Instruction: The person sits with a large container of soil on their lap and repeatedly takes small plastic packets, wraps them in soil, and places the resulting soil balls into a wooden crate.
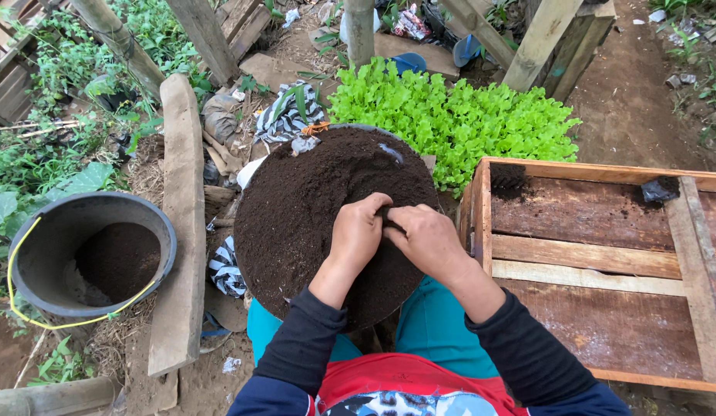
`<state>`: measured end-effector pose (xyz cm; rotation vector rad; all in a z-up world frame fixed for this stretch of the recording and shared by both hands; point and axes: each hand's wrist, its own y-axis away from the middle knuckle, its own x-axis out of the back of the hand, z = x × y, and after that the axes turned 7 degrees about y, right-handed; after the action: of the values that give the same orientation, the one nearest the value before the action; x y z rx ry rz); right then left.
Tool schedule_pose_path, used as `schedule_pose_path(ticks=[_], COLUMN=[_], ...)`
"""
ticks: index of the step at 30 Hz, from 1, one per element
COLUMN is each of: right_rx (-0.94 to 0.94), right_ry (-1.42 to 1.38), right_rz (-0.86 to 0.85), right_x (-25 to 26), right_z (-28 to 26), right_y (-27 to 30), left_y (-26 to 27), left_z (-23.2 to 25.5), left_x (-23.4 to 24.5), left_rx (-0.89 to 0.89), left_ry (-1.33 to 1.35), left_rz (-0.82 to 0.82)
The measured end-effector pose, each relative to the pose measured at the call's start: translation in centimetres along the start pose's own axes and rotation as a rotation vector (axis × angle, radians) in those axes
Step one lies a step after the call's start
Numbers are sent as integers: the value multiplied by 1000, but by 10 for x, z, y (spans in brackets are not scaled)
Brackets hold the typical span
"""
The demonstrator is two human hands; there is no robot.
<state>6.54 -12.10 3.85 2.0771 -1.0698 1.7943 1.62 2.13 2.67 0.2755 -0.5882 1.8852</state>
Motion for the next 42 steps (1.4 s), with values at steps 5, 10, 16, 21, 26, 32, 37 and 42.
schedule_pose_path(ticks=[5,10,16,21,26,32,37,42], right_rx=[-55,-114,-439,-452,-639,-762,-831,-669], right_ry=[-198,-435,-124,-239,-755,-1612,-1753,-1491], right_rz=[33,22,-277,-618,-225,188,342,490], right_x=[-3,41,53,-25,-102,-16,10,2], right_z=[-6,-36,-12,-4,20,7,-14,-21], right_y=[-6,-9,-9,-30,-33,-62,-80,-79], left_y=[-3,-9,-20,-20,-19,-17,-16,-20], left_z=[6,-34,-5,-16,-29,-26,-45,-50], left_x=[7,-21,-5,-14,-25,-21,-44,-52], left_rx=[130,587,779,650,698,1000,1086,1132], left_ry=[71,756,1535,1421,1355,1530,1661,1753], left_rz=[120,246,296,416,527,620,540,510])
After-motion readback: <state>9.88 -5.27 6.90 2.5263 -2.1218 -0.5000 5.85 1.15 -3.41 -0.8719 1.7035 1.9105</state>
